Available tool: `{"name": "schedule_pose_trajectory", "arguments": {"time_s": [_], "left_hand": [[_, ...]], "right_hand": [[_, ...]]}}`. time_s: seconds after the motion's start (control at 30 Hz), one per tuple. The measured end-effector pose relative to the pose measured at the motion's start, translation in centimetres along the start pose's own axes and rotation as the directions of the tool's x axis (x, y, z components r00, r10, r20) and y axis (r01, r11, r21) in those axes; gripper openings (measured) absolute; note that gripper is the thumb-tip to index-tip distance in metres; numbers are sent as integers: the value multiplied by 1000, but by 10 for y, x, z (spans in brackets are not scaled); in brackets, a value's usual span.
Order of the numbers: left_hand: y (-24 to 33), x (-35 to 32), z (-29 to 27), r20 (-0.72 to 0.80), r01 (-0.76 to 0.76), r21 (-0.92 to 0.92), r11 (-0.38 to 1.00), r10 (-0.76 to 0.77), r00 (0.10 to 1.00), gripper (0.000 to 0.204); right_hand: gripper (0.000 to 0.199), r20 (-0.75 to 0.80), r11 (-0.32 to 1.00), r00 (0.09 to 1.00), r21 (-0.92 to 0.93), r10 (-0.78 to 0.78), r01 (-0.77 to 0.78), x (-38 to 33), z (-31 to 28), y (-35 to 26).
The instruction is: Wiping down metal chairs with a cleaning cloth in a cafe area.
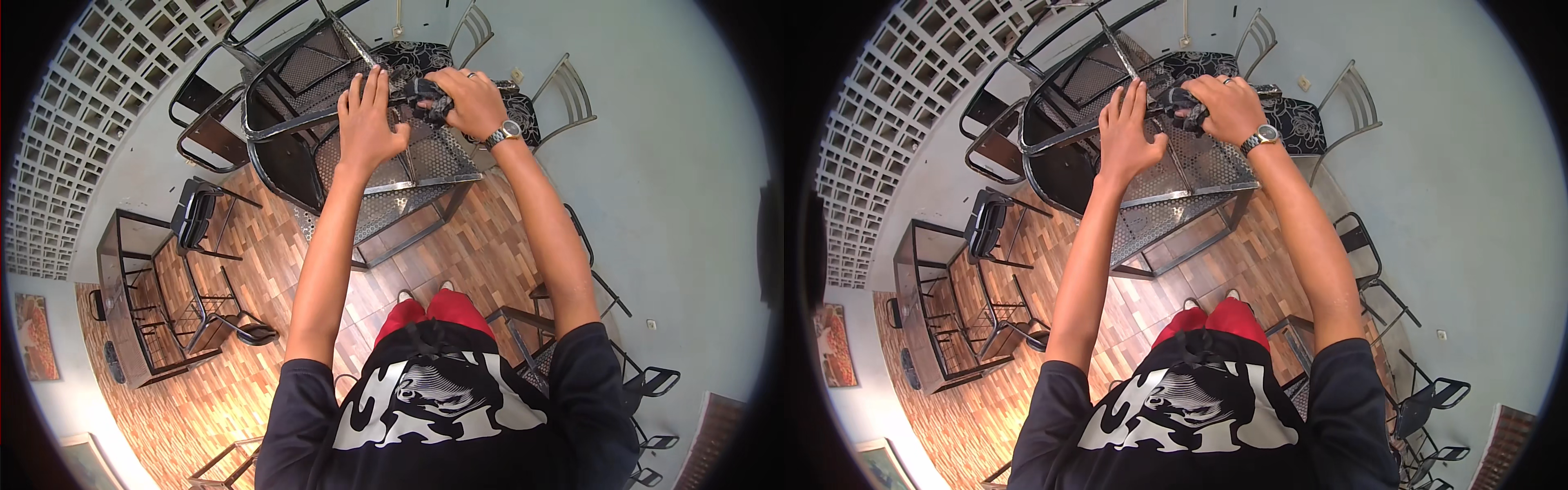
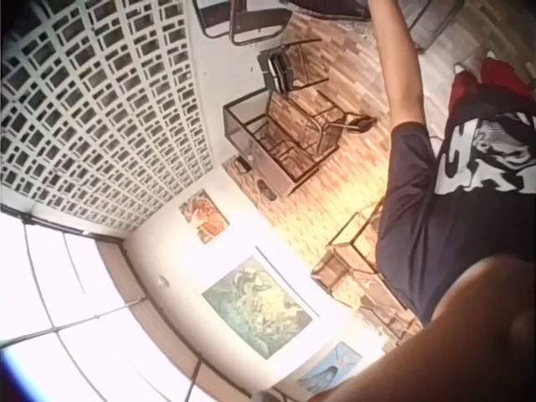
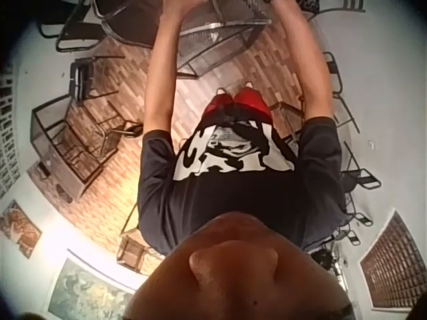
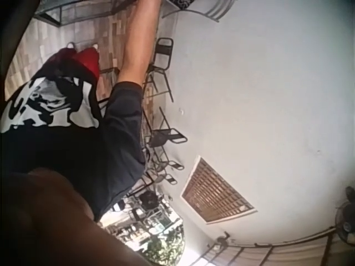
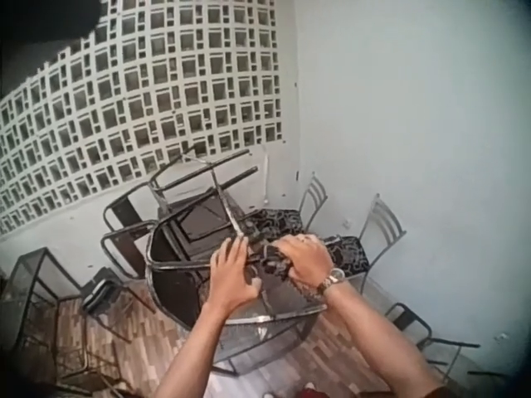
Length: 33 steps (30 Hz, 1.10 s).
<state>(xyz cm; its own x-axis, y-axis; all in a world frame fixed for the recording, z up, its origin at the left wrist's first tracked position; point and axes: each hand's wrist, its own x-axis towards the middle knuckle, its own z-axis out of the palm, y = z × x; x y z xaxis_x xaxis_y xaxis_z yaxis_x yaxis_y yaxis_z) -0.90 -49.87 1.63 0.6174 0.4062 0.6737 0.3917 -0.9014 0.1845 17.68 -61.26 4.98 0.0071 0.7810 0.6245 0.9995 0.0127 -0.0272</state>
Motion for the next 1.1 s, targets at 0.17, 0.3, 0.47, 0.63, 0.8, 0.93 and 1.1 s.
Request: {"name": "schedule_pose_trajectory", "arguments": {"time_s": [0.17,0.3,0.47,0.63,0.8,0.93,1.1], "left_hand": [[12,6,12,-53,-14,25,1000,16,998,86],[11,10,20,-99,-25,-67,997,18,995,83],[7,8,14,-49,5,-140,990,-12,999,85],[8,10,8,12,43,-197,980,-41,999,89],[7,10,8,20,20,-203,979,-17,1000,89],[2,11,8,0,4,-222,975,-4,1000,87],[-3,12,7,-1,-34,-238,971,35,999,87]], "right_hand": [[54,30,995,996,-53,87,-86,-7,-12,28],[51,-56,995,995,-53,81,-84,-12,-14,44],[49,-24,966,969,-80,245,-246,-3,-16,36],[43,-53,952,958,-110,283,-287,8,1,13],[40,-146,985,975,-16,167,-171,21,28,-16],[39,18,971,972,20,236,-236,34,33,-35],[37,-108,994,988,6,111,-111,21,42,-22]]}}
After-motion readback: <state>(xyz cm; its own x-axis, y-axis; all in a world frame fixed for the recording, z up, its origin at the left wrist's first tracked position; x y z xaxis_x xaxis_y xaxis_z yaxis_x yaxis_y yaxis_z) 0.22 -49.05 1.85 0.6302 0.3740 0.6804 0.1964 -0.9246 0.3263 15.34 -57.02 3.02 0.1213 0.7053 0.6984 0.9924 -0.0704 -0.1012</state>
